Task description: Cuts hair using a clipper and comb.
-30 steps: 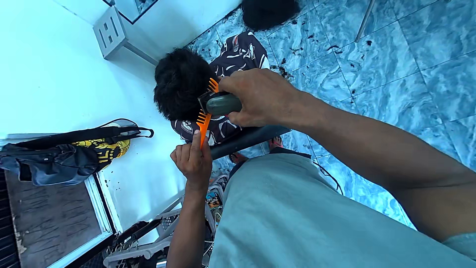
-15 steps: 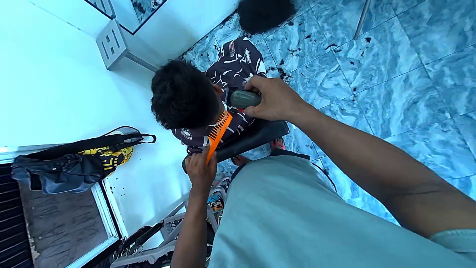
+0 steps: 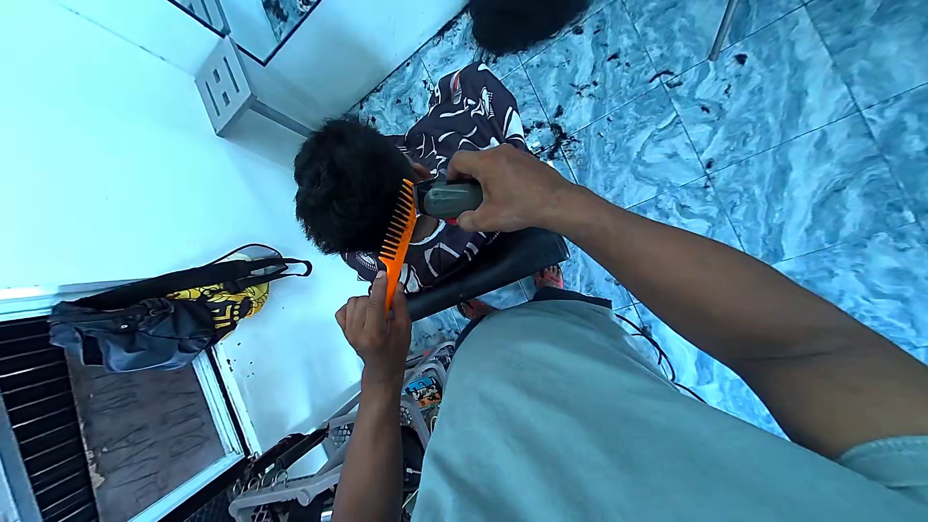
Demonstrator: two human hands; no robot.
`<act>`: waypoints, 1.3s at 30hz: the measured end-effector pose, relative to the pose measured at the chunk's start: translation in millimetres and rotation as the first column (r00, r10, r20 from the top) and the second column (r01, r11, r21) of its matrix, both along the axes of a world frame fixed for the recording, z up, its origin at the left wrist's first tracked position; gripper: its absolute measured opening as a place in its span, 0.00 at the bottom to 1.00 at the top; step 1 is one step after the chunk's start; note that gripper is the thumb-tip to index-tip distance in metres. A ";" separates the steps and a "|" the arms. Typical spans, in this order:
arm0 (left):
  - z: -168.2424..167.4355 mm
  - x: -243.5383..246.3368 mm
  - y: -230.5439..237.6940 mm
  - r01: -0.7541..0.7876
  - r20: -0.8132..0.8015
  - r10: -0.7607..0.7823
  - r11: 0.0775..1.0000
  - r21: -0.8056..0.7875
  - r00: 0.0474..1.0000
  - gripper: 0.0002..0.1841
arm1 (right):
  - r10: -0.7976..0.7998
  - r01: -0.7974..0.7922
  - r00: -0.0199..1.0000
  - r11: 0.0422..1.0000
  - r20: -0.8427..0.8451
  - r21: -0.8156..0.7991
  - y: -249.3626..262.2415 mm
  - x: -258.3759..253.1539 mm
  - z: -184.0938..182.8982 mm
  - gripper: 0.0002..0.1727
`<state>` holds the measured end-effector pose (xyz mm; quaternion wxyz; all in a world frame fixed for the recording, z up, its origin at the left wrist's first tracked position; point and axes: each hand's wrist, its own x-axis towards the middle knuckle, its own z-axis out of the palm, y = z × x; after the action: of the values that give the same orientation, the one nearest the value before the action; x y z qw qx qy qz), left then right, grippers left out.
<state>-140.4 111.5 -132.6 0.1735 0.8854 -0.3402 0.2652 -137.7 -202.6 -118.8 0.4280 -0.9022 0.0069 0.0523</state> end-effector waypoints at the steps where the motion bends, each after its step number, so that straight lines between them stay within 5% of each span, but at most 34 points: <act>1: -0.1 -0.2 0.0 -0.001 0.002 0.001 1.000 0.000 1.000 0.16 | 0.008 -0.008 1.000 1.000 0.011 0.013 1.5 0.2 2.2 0.26; 11: 0.5 1.1 -0.7 0.020 0.001 -0.020 1.000 0.011 1.000 0.16 | 0.047 -0.050 0.998 0.996 0.043 0.069 6.9 -1.0 8.7 0.26; 16: 0.7 -4.7 -0.3 0.045 -0.269 -0.010 0.991 0.125 0.963 0.16 | 0.031 -0.031 0.999 0.999 -0.041 0.010 -10.3 1.4 0.4 0.26; 25: 21.3 -5.1 -20.6 -0.078 -0.083 0.079 0.997 0.010 0.993 0.17 | 0.049 -0.048 0.997 0.998 -0.052 0.029 -23.9 22.3 4.8 0.25; 39: 21.4 -3.8 -22.4 -0.066 -0.030 0.066 0.998 0.004 0.997 0.17 | 0.117 -0.117 0.993 0.988 0.007 0.105 -19.2 28.1 23.9 0.24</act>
<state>-144.2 89.0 -111.3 0.1686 0.9003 -0.3085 0.2568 -109.6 -221.8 -95.0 0.4710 -0.8774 -0.0490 0.0772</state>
